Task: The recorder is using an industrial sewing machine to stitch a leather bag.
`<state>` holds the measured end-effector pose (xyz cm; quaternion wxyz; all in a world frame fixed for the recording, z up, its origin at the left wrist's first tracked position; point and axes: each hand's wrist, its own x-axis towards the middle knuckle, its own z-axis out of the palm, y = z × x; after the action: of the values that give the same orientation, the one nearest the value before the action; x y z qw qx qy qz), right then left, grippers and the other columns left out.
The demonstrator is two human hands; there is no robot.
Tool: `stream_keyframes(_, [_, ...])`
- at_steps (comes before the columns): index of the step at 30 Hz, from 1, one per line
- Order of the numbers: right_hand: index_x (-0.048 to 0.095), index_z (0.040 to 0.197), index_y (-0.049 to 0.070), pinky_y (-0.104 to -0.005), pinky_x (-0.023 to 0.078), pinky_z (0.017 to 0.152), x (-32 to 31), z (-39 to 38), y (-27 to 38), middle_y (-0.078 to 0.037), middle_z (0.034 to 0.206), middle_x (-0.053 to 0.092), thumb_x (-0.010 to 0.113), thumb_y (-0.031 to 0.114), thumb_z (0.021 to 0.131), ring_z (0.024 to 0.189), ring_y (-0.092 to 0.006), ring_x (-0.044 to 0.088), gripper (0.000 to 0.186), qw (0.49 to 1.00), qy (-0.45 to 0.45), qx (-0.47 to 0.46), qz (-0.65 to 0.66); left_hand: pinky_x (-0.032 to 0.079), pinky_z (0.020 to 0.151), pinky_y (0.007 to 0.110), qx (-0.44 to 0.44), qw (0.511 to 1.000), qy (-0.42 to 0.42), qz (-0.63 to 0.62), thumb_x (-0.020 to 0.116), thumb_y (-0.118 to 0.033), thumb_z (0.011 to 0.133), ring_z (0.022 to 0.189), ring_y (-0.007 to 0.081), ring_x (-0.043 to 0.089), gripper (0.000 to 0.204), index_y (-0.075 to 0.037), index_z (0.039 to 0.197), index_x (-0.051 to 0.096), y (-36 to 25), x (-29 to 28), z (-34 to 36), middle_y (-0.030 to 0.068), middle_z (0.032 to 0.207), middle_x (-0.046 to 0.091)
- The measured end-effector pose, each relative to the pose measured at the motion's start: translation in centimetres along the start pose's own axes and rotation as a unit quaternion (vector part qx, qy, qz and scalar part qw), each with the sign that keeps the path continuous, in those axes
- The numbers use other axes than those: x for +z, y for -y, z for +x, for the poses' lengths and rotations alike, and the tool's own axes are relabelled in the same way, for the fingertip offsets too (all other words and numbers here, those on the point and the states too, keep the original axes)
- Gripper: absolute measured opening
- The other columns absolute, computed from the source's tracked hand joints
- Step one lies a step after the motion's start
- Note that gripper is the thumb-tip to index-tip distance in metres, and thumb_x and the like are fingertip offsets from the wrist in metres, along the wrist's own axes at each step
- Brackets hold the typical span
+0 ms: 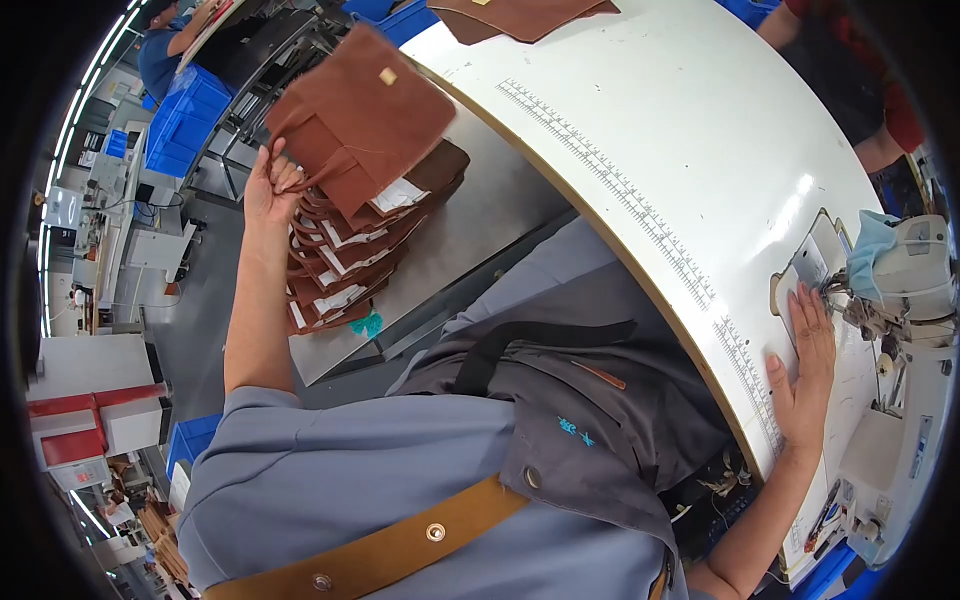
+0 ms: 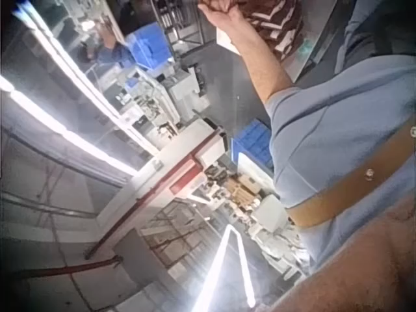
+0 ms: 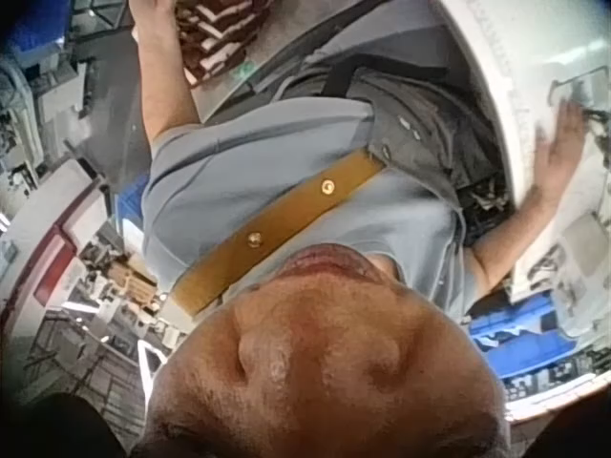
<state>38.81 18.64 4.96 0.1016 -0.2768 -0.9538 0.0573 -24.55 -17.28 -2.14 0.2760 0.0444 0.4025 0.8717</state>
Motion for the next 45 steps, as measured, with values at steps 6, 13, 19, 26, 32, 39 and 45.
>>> stream_keyframes(6, [0.050,0.151,0.004,-0.0497,0.020,0.125,-0.1,0.1,0.0,-0.017,0.157,0.047,0.056,0.041,0.099,0.150,-0.0380,0.035,0.064,1.000,-0.001,0.001,0.003,0.027,0.049,0.025,-0.041,0.992,-0.118,0.028,0.051,-0.036,0.109,0.047,0.0092,0.022,0.039,0.000,0.102,0.065,6.4,-1.8,2.8,-0.0049,0.057,0.024])
stream_keyframes(13, [0.054,0.147,0.004,-0.0513,0.022,0.124,-0.5,0.1,0.2,-0.017,0.154,0.051,0.061,0.038,0.093,0.149,-0.0381,0.038,0.064,1.000,-0.012,0.013,0.009,0.027,0.049,0.026,-0.058,0.998,-0.013,-0.024,0.049,-0.041,0.109,0.046,0.0090,0.023,0.042,-0.004,0.103,0.066,8.0,0.4,6.8,-0.0047,0.056,0.024])
stream_keyframes(19, [0.058,0.144,0.006,-0.0546,0.023,0.123,-0.7,0.1,0.2,-0.016,0.153,0.053,0.065,0.043,0.087,0.147,-0.0380,0.040,0.068,0.999,-0.008,0.024,0.021,0.043,0.061,0.029,-0.001,0.987,-0.147,0.060,0.051,-0.037,0.109,0.059,0.0115,0.045,0.033,-0.007,0.108,0.066,8.3,-3.5,8.2,-0.0031,0.069,0.044])
stream_keyframes(26, [0.058,0.144,0.008,-0.0545,0.024,0.123,-0.7,-0.4,0.1,-0.015,0.153,0.052,0.064,0.047,0.089,0.147,-0.0375,0.041,0.068,0.999,-0.007,0.036,0.001,0.050,0.098,0.035,0.284,0.747,-0.229,0.556,0.074,-0.017,0.090,0.104,0.0253,0.066,0.035,-0.001,0.121,0.067,11.2,0.9,9.0,0.0118,0.110,0.069])
stream_keyframes(32, [0.058,0.144,0.008,-0.0543,0.024,0.123,-0.6,0.0,0.0,-0.014,0.153,0.053,0.064,0.049,0.089,0.147,-0.0368,0.041,0.068,0.999,-0.008,0.033,0.010,0.049,0.101,0.037,0.272,0.814,-0.038,0.512,0.072,-0.038,0.096,0.112,0.0287,0.066,0.050,0.003,0.124,0.066,10.8,14.3,15.3,0.0186,0.118,0.070])
stream_keyframes(39, [0.060,0.141,0.008,-0.0550,0.023,0.123,-0.9,0.2,-0.6,-0.014,0.151,0.054,0.067,0.047,0.087,0.146,-0.0364,0.042,0.067,0.998,-0.013,0.045,0.034,0.052,0.097,0.038,-0.078,0.870,-0.012,0.487,0.089,-0.048,0.077,0.114,0.0297,0.066,0.082,0.009,0.130,0.063,12.0,22.4,24.5,0.0204,0.126,0.068])
stream_keyframes(45, [0.066,0.134,0.009,-0.0544,0.027,0.121,-1.5,0.1,-0.5,-0.013,0.144,0.060,0.074,0.039,0.082,0.141,-0.0357,0.047,0.060,0.997,-0.029,0.046,0.051,0.045,0.110,0.036,0.299,0.714,-0.008,0.633,0.096,-0.026,0.067,0.130,0.0345,0.059,0.108,0.006,0.151,0.036,17.1,23.5,27.7,0.0230,0.141,0.058])
